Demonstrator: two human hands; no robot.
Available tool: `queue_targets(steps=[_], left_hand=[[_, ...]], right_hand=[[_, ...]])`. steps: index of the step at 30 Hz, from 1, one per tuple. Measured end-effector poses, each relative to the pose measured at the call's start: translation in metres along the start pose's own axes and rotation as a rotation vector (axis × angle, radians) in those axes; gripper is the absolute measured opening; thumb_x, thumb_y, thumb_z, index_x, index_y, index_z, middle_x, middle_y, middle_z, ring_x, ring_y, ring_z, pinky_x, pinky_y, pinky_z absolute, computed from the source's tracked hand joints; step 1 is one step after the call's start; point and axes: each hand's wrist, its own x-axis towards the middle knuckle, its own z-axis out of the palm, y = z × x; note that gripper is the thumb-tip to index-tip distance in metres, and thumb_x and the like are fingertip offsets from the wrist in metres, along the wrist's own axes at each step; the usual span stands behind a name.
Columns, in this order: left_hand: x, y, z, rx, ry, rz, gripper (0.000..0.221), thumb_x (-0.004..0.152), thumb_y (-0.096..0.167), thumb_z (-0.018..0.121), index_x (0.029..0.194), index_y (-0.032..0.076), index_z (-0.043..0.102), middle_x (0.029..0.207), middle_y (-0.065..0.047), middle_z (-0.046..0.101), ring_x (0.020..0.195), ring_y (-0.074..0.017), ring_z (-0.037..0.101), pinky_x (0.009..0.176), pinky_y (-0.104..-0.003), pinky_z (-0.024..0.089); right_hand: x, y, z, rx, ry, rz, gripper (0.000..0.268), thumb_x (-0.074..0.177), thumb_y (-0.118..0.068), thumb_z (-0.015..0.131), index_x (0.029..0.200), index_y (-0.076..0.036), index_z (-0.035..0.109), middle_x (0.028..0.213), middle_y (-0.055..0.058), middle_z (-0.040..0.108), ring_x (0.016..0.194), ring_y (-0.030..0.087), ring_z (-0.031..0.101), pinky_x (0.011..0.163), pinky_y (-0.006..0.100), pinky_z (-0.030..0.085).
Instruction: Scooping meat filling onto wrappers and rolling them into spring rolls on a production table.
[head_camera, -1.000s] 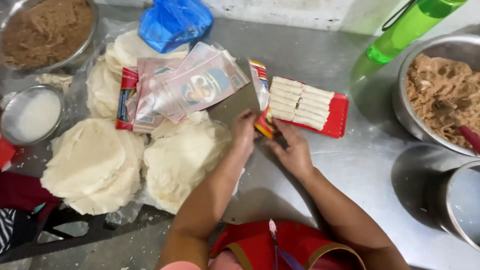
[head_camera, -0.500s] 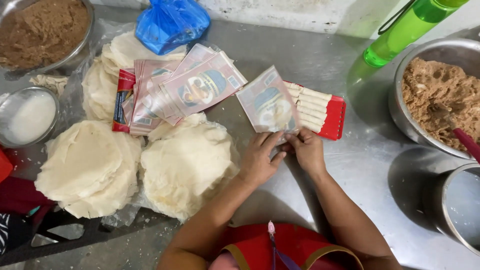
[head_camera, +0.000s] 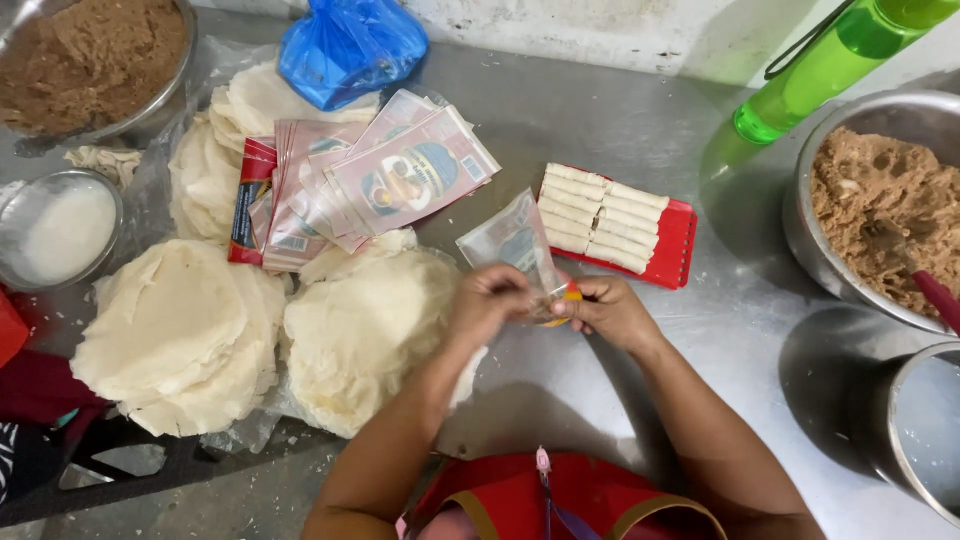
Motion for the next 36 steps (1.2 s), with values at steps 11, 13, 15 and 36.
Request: queue_targets(steps=[11, 13, 15, 36], left_hand=[[0.032, 0.071, -0.006, 1.150, 0.197, 0.869, 0.027, 0.076, 0.013, 0.076, 0.095, 0.013, 0.058, 0.085, -0.008, 0.060, 0.076, -0.0335, 0.066, 0.067, -0.046, 0.054], [0.034, 0.044, 0.000, 1.133, 0.055, 0.825, 0.020, 0.080, 0.008, 0.070, 0.094, 0.009, 0.057, 0.090, -0.013, 0.061, 0.079, -0.0383, 0.065, 0.066, -0.049, 0.053], [0.034, 0.020, 0.003, 1.244, 0.006, 0.927, 0.014, 0.079, 0.009, 0.070, 0.089, 0.011, 0.060, 0.095, -0.009, 0.060, 0.087, -0.0316, 0.063, 0.075, -0.039, 0.054], [-0.022, -0.001, 0.024, 1.422, 0.021, 1.007, 0.035, 0.096, 0.015, 0.055, 0.127, 0.026, 0.068, 0.150, -0.011, 0.055, 0.109, -0.0241, 0.070, 0.082, -0.030, 0.061]], right_hand=[[0.051, -0.052, -0.053, -1.443, 0.021, -0.103, 0.137, 0.053, -0.084, 0.079, 0.164, -0.024, 0.027, 0.169, 0.032, 0.012, 0.157, 0.046, 0.013, 0.123, 0.058, 0.012], [0.053, -0.052, -0.056, -1.541, 0.006, -0.035, 0.144, 0.050, -0.086, 0.080, 0.167, -0.028, 0.018, 0.170, 0.029, 0.007, 0.158, 0.043, 0.011, 0.122, 0.055, 0.012], [0.054, -0.057, -0.060, -1.592, 0.013, 0.035, 0.145, 0.050, -0.085, 0.080, 0.167, -0.026, 0.018, 0.169, 0.030, 0.012, 0.154, 0.044, 0.024, 0.117, 0.053, 0.023], [-0.141, -0.045, -0.037, -0.977, -0.036, 0.142, 0.118, 0.054, -0.045, 0.098, 0.157, -0.041, 0.041, 0.141, 0.013, 0.047, 0.125, 0.045, 0.060, 0.105, 0.048, 0.055]])
